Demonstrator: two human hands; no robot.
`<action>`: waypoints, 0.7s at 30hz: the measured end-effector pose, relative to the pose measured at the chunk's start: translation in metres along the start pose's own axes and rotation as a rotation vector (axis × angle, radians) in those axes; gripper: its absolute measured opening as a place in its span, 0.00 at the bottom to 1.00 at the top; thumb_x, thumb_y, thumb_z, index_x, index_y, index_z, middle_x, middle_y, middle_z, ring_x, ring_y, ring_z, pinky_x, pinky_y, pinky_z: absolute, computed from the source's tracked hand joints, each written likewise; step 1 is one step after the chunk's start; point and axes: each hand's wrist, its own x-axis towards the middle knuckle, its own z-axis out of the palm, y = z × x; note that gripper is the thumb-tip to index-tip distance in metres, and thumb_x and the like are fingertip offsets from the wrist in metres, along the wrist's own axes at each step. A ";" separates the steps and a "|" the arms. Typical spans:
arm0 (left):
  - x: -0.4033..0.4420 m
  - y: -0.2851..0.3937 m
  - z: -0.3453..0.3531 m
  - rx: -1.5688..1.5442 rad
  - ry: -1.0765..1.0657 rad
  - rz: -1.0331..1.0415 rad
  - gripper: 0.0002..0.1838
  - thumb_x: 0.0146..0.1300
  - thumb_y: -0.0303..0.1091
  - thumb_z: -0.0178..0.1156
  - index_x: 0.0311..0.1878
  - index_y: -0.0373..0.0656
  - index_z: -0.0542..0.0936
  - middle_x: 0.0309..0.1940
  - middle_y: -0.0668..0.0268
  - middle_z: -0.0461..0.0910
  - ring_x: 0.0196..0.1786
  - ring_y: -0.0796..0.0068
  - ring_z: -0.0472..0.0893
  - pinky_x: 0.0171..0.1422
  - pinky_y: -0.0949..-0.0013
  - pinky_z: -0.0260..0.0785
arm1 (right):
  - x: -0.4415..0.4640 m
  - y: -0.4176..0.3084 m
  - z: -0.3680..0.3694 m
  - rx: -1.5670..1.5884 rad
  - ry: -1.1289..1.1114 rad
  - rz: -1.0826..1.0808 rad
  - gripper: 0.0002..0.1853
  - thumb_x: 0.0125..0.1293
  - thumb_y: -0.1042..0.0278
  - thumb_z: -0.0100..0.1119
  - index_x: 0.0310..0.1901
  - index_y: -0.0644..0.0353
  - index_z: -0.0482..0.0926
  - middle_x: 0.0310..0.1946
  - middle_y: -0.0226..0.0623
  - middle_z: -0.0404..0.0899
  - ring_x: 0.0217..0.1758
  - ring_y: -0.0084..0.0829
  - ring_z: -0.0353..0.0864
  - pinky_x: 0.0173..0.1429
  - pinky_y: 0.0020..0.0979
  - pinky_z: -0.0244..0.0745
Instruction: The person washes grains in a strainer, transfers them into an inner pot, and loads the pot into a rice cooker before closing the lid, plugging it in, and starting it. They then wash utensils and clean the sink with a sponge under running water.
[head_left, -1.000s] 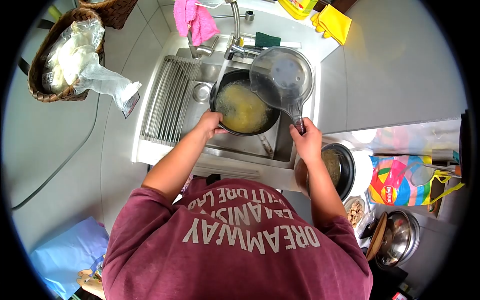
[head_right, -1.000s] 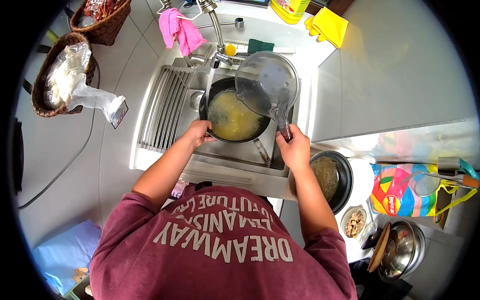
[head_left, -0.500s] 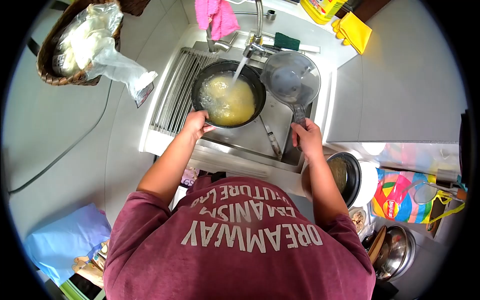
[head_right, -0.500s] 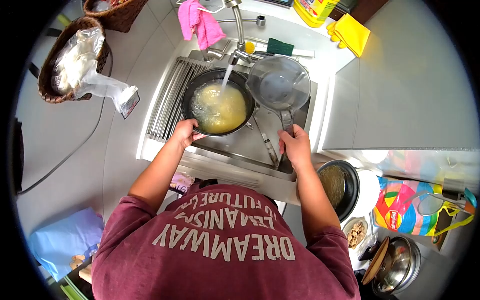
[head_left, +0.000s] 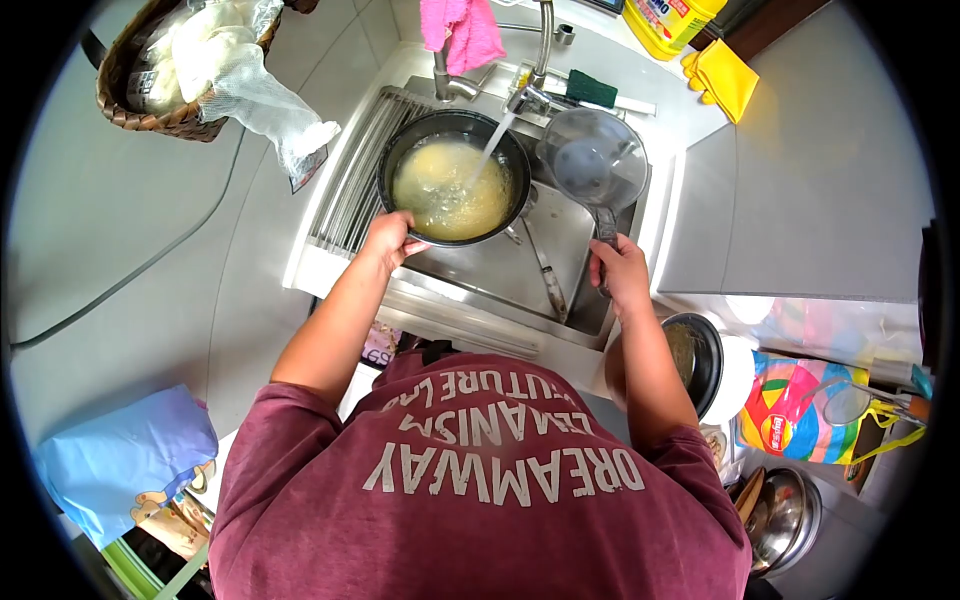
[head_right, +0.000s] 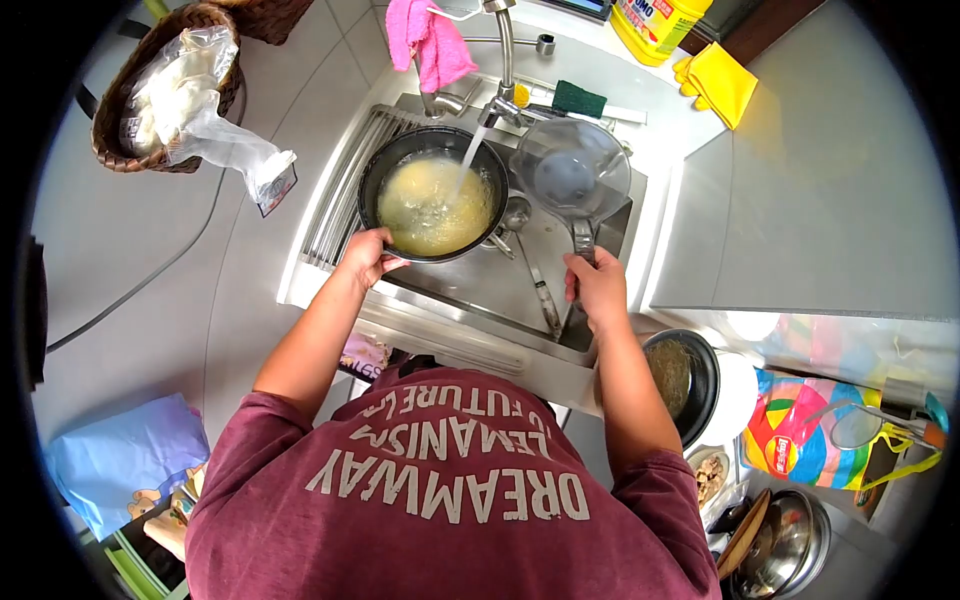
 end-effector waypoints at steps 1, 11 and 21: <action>-0.001 0.000 0.001 -0.006 0.002 -0.001 0.17 0.56 0.23 0.51 0.49 0.24 0.71 0.36 0.44 0.78 0.31 0.52 0.82 0.34 0.57 0.83 | -0.001 0.000 -0.001 0.001 0.007 0.002 0.08 0.63 0.72 0.60 0.27 0.61 0.72 0.17 0.32 0.73 0.13 0.24 0.69 0.19 0.27 0.62; 0.009 -0.013 0.003 -0.004 0.011 -0.020 0.19 0.56 0.23 0.50 0.50 0.23 0.71 0.37 0.42 0.77 0.33 0.49 0.82 0.36 0.55 0.83 | -0.004 0.001 -0.008 -0.002 0.031 0.022 0.09 0.63 0.72 0.59 0.27 0.61 0.72 0.17 0.32 0.73 0.13 0.24 0.68 0.20 0.26 0.62; 0.005 -0.010 0.001 -0.029 0.007 -0.011 0.19 0.57 0.23 0.50 0.51 0.22 0.69 0.37 0.41 0.77 0.32 0.48 0.82 0.34 0.57 0.83 | -0.002 0.001 -0.009 -0.026 -0.004 0.040 0.08 0.63 0.71 0.60 0.28 0.61 0.72 0.17 0.31 0.72 0.14 0.24 0.69 0.20 0.27 0.62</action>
